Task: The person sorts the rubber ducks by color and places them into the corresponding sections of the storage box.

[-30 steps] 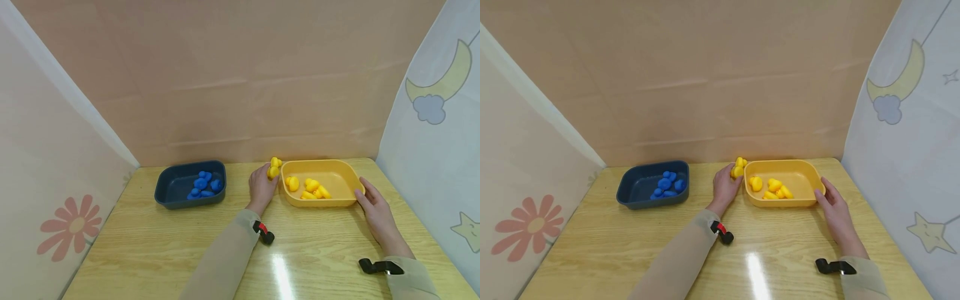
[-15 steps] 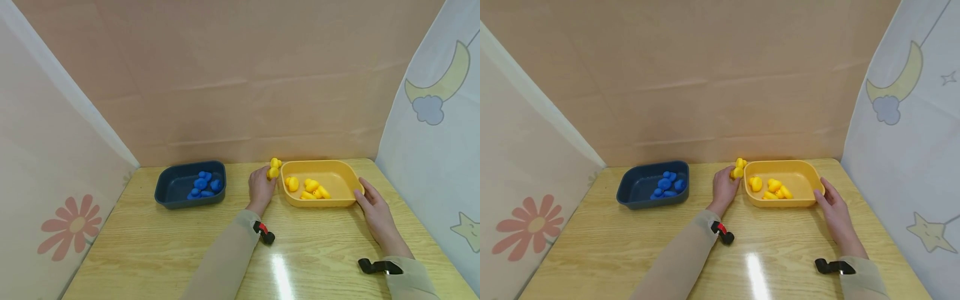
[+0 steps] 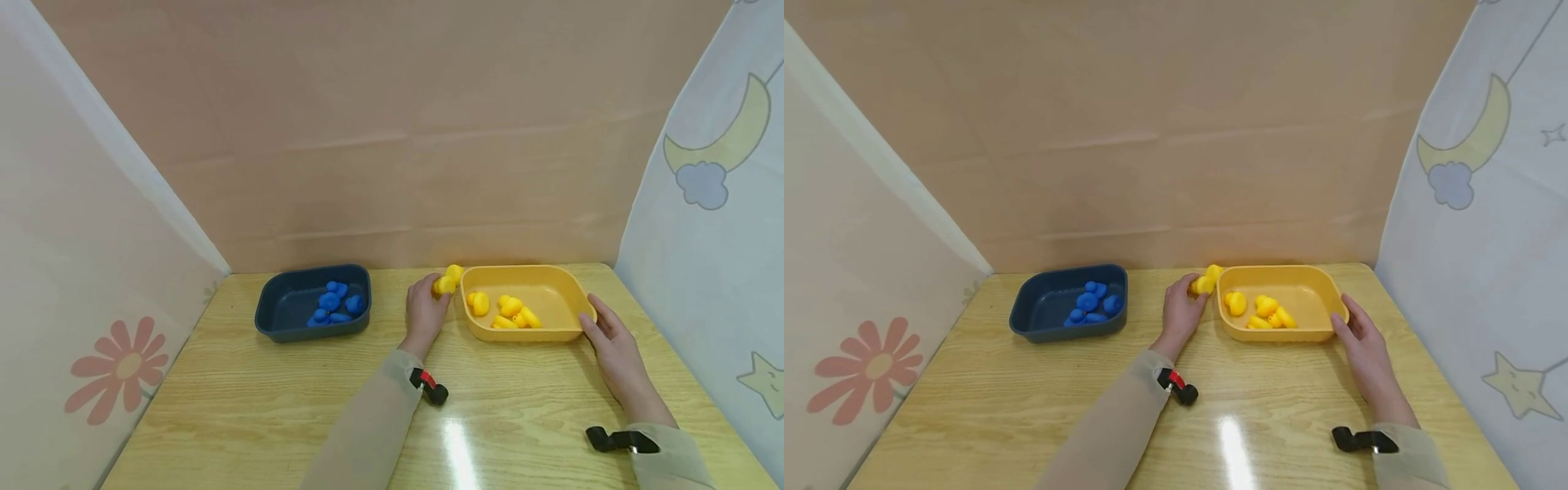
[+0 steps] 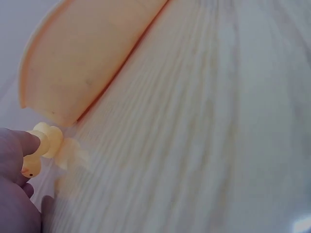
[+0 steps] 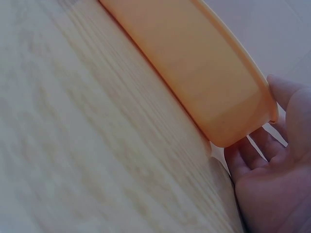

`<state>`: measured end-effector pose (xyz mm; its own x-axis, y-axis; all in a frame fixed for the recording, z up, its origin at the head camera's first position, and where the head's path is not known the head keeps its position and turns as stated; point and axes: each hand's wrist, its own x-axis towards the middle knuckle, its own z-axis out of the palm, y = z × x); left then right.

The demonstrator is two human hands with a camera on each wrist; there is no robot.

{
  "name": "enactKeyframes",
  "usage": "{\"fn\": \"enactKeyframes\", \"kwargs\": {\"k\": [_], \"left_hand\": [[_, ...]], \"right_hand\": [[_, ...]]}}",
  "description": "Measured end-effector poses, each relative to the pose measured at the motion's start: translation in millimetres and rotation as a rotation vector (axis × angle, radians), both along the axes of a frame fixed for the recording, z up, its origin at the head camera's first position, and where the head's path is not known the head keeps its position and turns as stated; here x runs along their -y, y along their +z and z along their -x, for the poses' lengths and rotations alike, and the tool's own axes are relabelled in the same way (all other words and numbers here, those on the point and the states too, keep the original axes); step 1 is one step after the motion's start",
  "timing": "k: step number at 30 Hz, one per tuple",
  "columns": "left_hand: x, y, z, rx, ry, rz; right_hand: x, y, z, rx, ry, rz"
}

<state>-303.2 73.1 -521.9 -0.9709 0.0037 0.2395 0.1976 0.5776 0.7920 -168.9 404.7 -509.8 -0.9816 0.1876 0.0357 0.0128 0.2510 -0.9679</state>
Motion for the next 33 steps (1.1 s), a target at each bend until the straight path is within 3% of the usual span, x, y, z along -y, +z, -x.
{"fn": "enactKeyframes", "kwargs": {"k": [8, 11, 16, 25, 33], "left_hand": [[9.4, 5.2, -12.9, 0.05, -0.011, -0.195], [13.2, 8.8, -18.4, 0.049, -0.006, -0.224], [16.2, 19.9, -26.4, -0.014, -0.012, -0.212], [5.4, 47.0, -40.1, -0.169, -0.094, -0.203], [-15.4, 63.9, -48.2, -0.2, -0.149, -0.098]], "right_hand": [[0.5, 1.1, -0.8, -0.001, -0.008, -0.015], [0.6, 1.4, -1.5, -0.004, -0.01, -0.016], [-1.3, 0.7, -2.1, -0.001, -0.012, -0.029], [-1.1, 2.2, -1.5, -0.007, -0.012, -0.013], [0.5, -0.1, 0.9, 0.001, -0.01, -0.003]]}}
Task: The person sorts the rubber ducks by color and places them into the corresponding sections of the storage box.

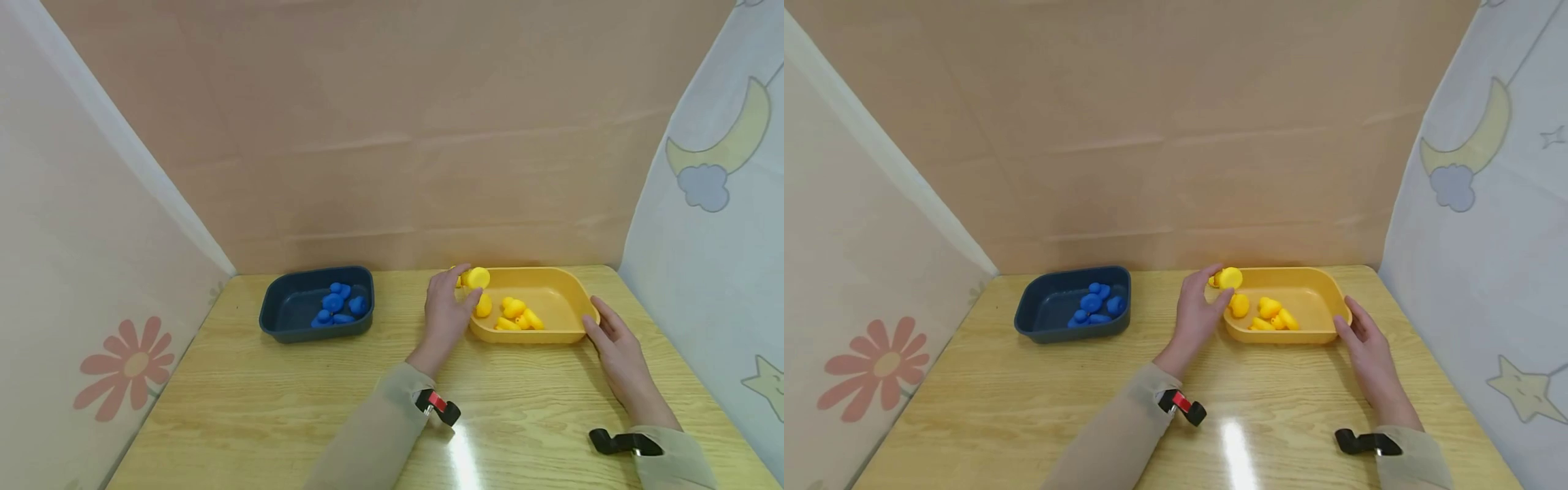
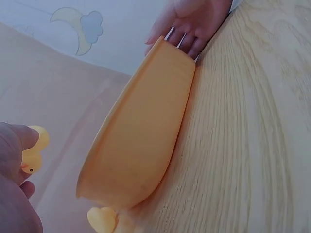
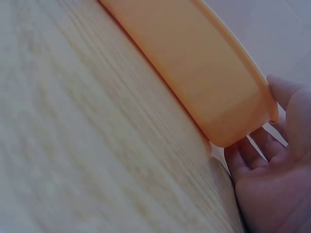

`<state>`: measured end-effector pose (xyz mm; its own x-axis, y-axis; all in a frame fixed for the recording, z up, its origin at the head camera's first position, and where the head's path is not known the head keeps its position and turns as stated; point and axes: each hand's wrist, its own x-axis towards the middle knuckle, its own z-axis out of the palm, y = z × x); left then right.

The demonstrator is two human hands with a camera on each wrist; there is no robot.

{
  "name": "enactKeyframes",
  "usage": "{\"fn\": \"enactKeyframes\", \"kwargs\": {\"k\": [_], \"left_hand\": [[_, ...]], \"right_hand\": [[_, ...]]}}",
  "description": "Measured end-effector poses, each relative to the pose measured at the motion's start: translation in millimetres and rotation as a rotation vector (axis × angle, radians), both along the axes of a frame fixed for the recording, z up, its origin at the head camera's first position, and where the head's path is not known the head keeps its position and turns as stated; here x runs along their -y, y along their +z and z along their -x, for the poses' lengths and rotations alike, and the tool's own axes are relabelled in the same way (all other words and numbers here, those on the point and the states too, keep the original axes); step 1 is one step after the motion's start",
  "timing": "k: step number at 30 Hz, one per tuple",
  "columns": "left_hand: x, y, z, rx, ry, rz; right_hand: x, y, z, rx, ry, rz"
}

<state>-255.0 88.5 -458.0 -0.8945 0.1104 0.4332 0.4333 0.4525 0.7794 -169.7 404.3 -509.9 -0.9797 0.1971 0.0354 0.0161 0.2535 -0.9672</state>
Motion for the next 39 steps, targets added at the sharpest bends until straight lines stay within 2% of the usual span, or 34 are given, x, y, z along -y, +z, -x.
{"fn": "enactKeyframes", "kwargs": {"k": [4, 12, 18, 24, 29, 36, 39], "left_hand": [[-8.7, 3.1, 0.7, -0.013, -0.011, 0.058], [-19.1, -3.4, 7.6, -0.021, -0.014, 0.158], [-26.5, -3.4, 14.5, -0.055, -0.005, 0.224], [-29.9, -3.4, 20.8, -0.05, 0.008, 0.291], [-30.1, -5.2, 23.6, -0.054, 0.014, 0.307], [-28.6, -9.7, 27.3, -0.041, -0.009, 0.269], [-27.6, -9.7, 29.0, -0.03, 0.0, 0.266]], "right_hand": [[1.3, -1.8, 2.7, -0.007, 0.001, -0.012], [5.0, -1.0, 3.9, -0.019, 0.012, -0.007], [4.5, -2.0, 3.9, -0.011, 0.015, -0.019], [6.4, -1.9, 3.3, -0.017, 0.023, 0.002], [7.6, 0.3, 2.8, -0.024, 0.026, 0.011], [8.3, 1.0, 3.3, -0.018, 0.024, -0.005], [7.7, 1.0, 3.3, -0.015, 0.021, -0.004]]}}
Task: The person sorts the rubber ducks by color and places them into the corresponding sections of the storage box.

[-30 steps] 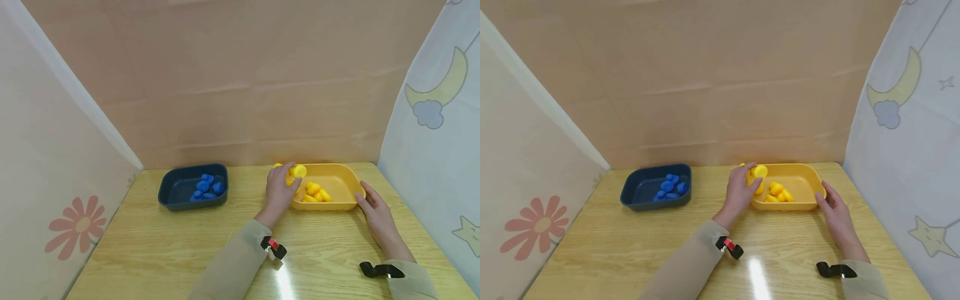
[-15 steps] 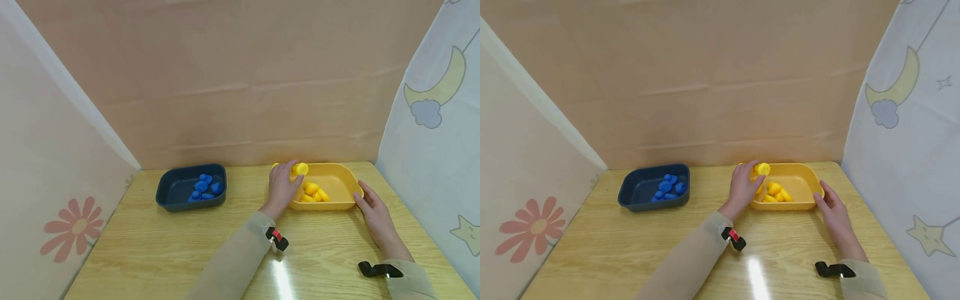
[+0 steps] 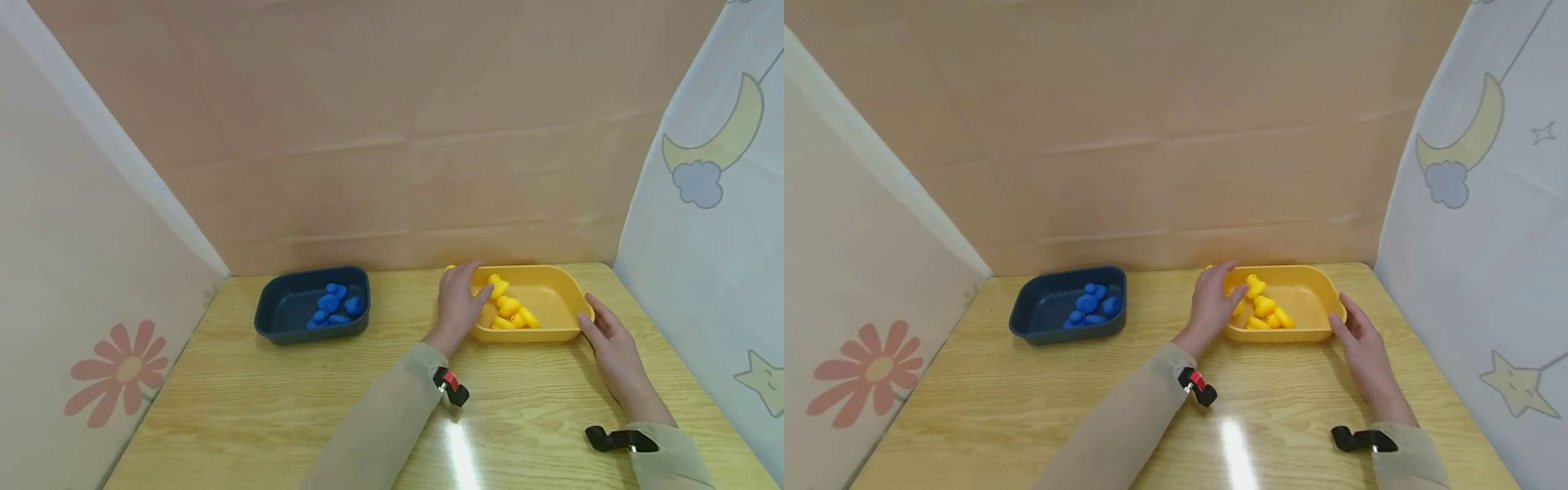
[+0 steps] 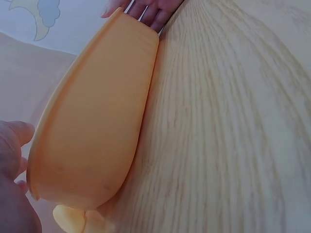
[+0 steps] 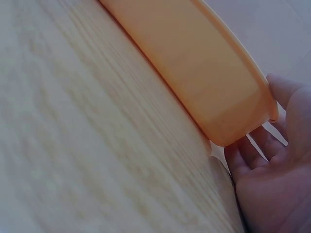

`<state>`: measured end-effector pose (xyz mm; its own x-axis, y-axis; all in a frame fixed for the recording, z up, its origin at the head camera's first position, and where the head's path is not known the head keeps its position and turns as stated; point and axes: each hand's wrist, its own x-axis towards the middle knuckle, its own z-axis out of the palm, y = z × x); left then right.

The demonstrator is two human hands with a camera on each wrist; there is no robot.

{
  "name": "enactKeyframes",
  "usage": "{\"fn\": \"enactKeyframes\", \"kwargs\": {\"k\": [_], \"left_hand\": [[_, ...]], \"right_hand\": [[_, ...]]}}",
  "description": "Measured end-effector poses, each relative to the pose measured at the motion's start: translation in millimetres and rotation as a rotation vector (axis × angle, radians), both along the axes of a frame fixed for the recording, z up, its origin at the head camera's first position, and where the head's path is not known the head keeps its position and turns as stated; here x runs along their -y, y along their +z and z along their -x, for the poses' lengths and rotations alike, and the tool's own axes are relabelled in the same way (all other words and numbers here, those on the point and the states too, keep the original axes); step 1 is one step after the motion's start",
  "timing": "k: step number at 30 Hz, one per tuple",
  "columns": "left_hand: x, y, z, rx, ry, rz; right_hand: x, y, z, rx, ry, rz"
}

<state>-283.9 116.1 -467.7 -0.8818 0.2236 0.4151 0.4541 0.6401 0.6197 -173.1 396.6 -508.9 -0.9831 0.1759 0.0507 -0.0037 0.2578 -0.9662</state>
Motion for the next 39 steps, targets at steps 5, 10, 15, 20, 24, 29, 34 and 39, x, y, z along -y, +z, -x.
{"fn": "enactKeyframes", "kwargs": {"k": [5, 10, 15, 20, 24, 29, 34, 39], "left_hand": [[3.6, 2.8, 2.3, 0.019, 0.037, 0.005], [8.9, 3.4, 6.8, 0.047, 0.051, -0.043], [15.1, 1.9, 14.7, 0.049, 0.057, -0.09], [23.8, -0.9, 22.3, 0.059, 0.057, -0.117], [31.7, -8.3, 27.9, 0.032, 0.047, -0.137], [41.5, -21.1, 34.5, 0.032, 0.046, -0.128], [50.1, -28.6, 39.1, 0.066, 0.057, -0.091], [55.1, -33.8, 43.4, 0.095, 0.045, -0.044]], "right_hand": [[-2.2, -0.8, -1.2, 0.003, -0.005, -0.013], [-3.5, -1.7, -2.6, 0.005, -0.006, -0.012], [-4.3, -1.9, -2.8, 0.004, -0.009, -0.004], [-3.6, -2.1, -3.4, 0.007, -0.01, -0.003], [-2.7, -2.6, -5.3, 0.014, -0.009, 0.005], [-1.9, -3.3, -6.2, 0.013, -0.013, -0.011], [-2.4, -4.3, -6.5, 0.018, -0.016, -0.03], [-1.8, -3.8, -6.5, 0.014, -0.02, -0.047]]}}
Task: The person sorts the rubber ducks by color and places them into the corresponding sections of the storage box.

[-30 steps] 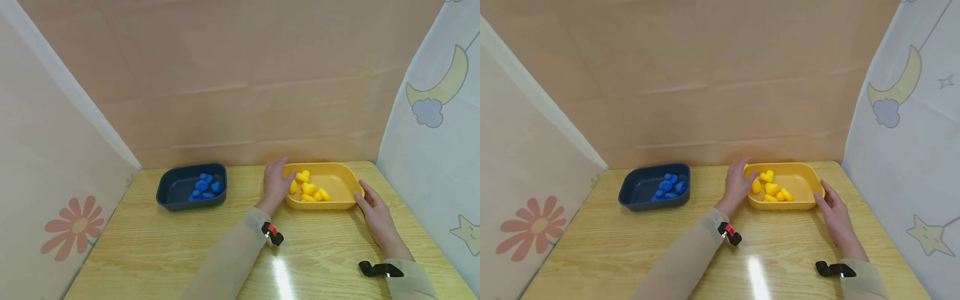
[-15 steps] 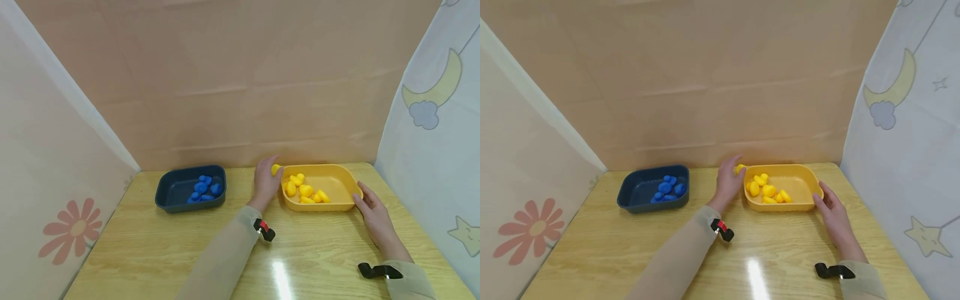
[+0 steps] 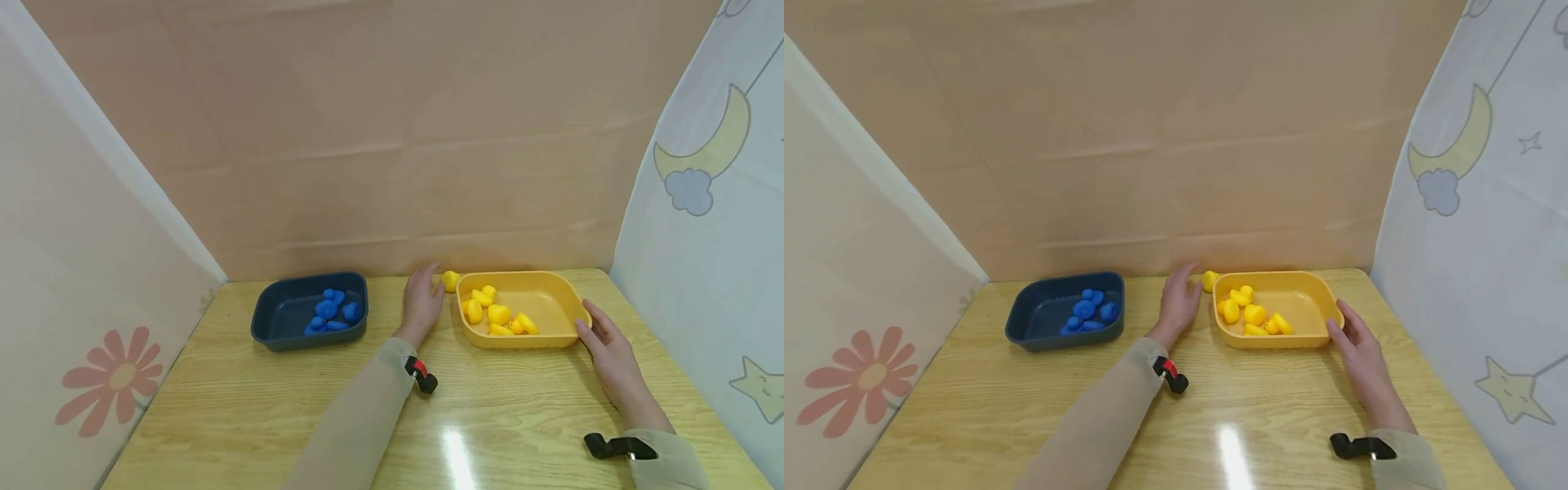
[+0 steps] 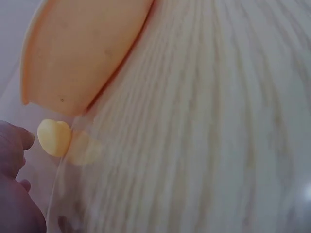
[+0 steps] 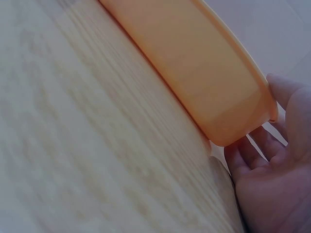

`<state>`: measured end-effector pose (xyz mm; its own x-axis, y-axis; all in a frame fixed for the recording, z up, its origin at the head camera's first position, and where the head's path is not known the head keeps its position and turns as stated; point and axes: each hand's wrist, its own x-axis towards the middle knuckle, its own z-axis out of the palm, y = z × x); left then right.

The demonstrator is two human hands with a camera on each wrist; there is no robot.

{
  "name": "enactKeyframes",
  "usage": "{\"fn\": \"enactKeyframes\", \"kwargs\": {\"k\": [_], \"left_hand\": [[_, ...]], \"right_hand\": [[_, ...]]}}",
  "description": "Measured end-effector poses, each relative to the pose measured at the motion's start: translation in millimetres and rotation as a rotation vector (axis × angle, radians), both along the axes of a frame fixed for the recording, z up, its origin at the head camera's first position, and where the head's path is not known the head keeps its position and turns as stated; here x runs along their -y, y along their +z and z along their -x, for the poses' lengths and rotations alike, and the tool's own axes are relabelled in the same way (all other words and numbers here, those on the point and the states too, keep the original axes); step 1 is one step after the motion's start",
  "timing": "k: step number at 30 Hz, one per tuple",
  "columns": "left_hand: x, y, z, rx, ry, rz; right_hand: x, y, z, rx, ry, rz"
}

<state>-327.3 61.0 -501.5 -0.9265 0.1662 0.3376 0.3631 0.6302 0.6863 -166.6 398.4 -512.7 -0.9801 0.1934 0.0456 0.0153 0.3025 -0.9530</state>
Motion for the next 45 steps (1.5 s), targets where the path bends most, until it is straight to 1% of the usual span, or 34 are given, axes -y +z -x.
{"fn": "enactKeyframes", "kwargs": {"k": [3, 5, 9, 16, 23, 26, 29, 34, 36, 38, 41, 43, 45], "left_hand": [[1.2, -5.0, 3.0, 0.014, -0.019, 0.024], [2.2, -8.2, 4.6, 0.006, -0.04, 0.033], [3.6, -13.3, 7.2, -0.011, -0.074, 0.08], [3.0, -14.4, 8.7, 0.0, -0.12, 0.123], [-1.3, -17.6, 11.6, 0.02, -0.143, 0.226], [-2.9, -18.8, 12.0, 0.025, -0.147, 0.255], [-3.2, -18.7, 11.5, 0.03, -0.147, 0.255], [-1.7, -15.6, 9.3, 0.024, -0.139, 0.208], [-1.4, -14.1, 8.5, 0.018, -0.136, 0.204], [-1.3, -13.2, 8.2, 0.013, -0.134, 0.204], [-2.3, -12.2, 9.0, 0.016, -0.133, 0.219], [-3.2, -12.3, 9.9, 0.018, -0.133, 0.224], [-4.1, -12.1, 11.1, 0.019, -0.134, 0.229]], "right_hand": [[1.5, 0.8, -0.1, -0.005, 0.001, 0.017], [2.6, 1.0, -0.2, -0.005, 0.002, 0.02], [4.1, 0.0, 0.4, 0.005, 0.008, 0.014], [3.8, -0.6, 1.5, -0.007, 0.009, 0.03], [3.8, -3.1, -1.8, 0.002, -0.01, 0.046], [3.4, -4.0, -2.4, 0.011, -0.016, 0.058], [2.8, -4.3, -2.5, 0.013, -0.018, 0.069], [2.9, -3.1, -2.2, -0.001, -0.036, 0.075], [2.6, -2.2, -1.9, -0.01, -0.064, 0.05], [2.0, -1.3, -2.0, -0.015, -0.101, 0.003], [1.0, -0.3, -3.1, -0.013, -0.15, -0.045], [0.6, 0.6, -3.9, -0.009, -0.165, -0.056], [0.8, 1.4, -4.3, -0.007, -0.172, -0.041]]}}
